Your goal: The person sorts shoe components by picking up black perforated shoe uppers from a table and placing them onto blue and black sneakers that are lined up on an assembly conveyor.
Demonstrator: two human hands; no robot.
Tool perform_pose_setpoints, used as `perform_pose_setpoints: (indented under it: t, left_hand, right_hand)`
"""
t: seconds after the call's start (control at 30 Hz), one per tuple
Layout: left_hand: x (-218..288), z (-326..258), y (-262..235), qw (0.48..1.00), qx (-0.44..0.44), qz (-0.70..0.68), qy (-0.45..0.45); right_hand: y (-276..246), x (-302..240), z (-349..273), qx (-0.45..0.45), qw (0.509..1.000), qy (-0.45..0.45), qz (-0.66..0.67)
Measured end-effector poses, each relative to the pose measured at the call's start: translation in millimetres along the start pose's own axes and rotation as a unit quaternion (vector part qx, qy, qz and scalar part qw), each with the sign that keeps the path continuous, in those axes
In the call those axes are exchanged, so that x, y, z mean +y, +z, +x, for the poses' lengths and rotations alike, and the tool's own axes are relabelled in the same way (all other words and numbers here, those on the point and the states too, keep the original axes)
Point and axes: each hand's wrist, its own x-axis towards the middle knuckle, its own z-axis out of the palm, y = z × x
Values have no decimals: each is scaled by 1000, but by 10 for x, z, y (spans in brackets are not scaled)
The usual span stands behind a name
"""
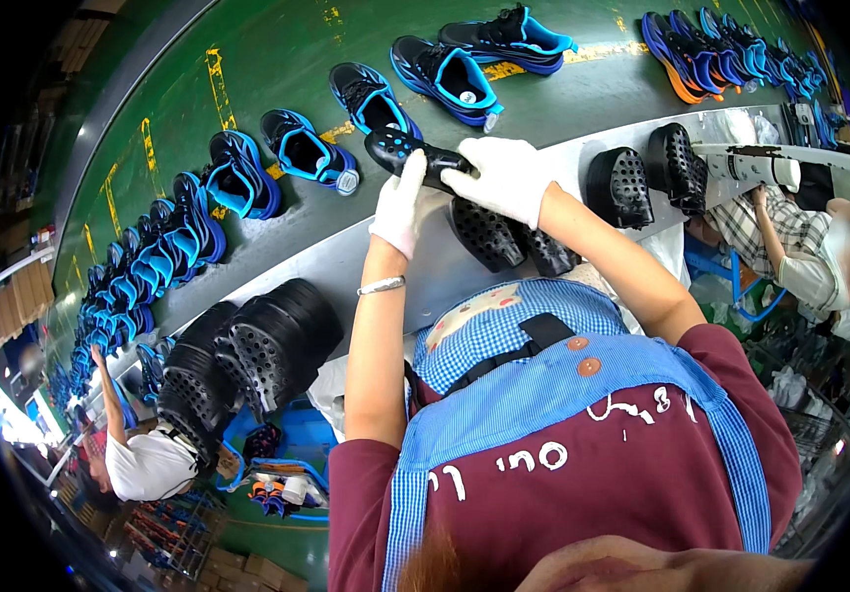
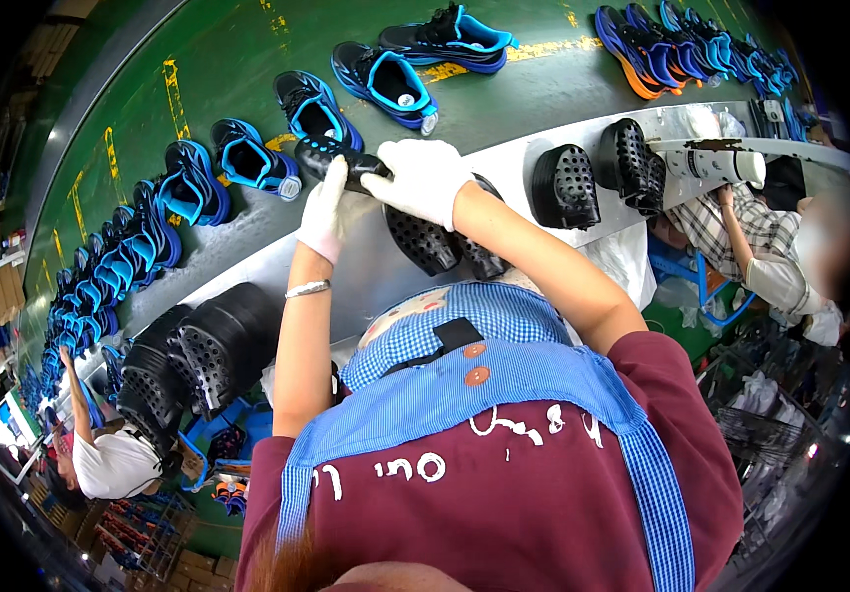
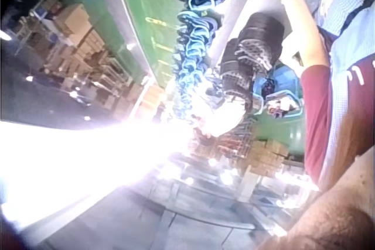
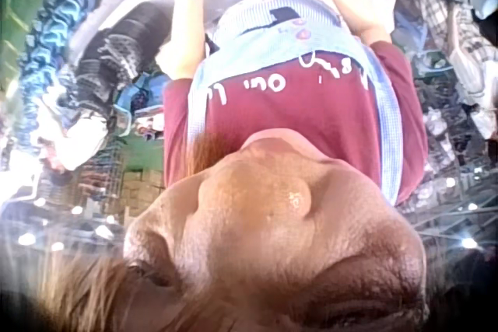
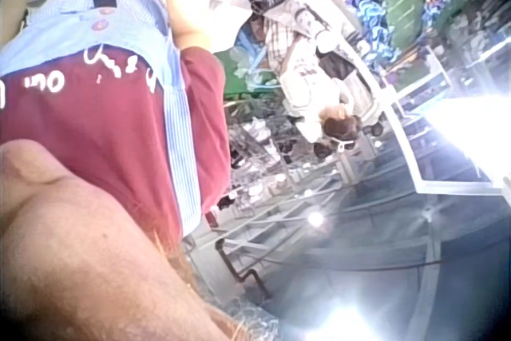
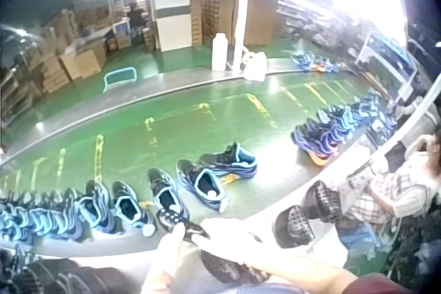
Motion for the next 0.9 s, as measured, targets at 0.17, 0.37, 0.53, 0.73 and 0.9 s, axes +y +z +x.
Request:
perform_pose_setpoints:
  t: [0.17, 0.37, 0.53, 0.73, 0.9]
  left_hand:
    - [1, 153, -401, 801, 168, 519, 245]
    - [14, 346, -550, 743, 103, 577, 321]
    - [42, 472, -636, 716, 108, 622, 297]
    - [151, 639, -555, 734, 104, 655, 145]
    - [171, 1096, -764, 721, 42, 691, -12]
  right_hand:
    - [92, 21, 492, 10, 999, 28, -23]
    - [20, -286, 952, -33, 995, 41, -85]
    - [289, -468, 1253, -3, 995, 63, -80]
    - [837, -357, 1697, -10, 992, 97, -85]
    - [1130, -278, 1876, 1, 992, 121, -47]
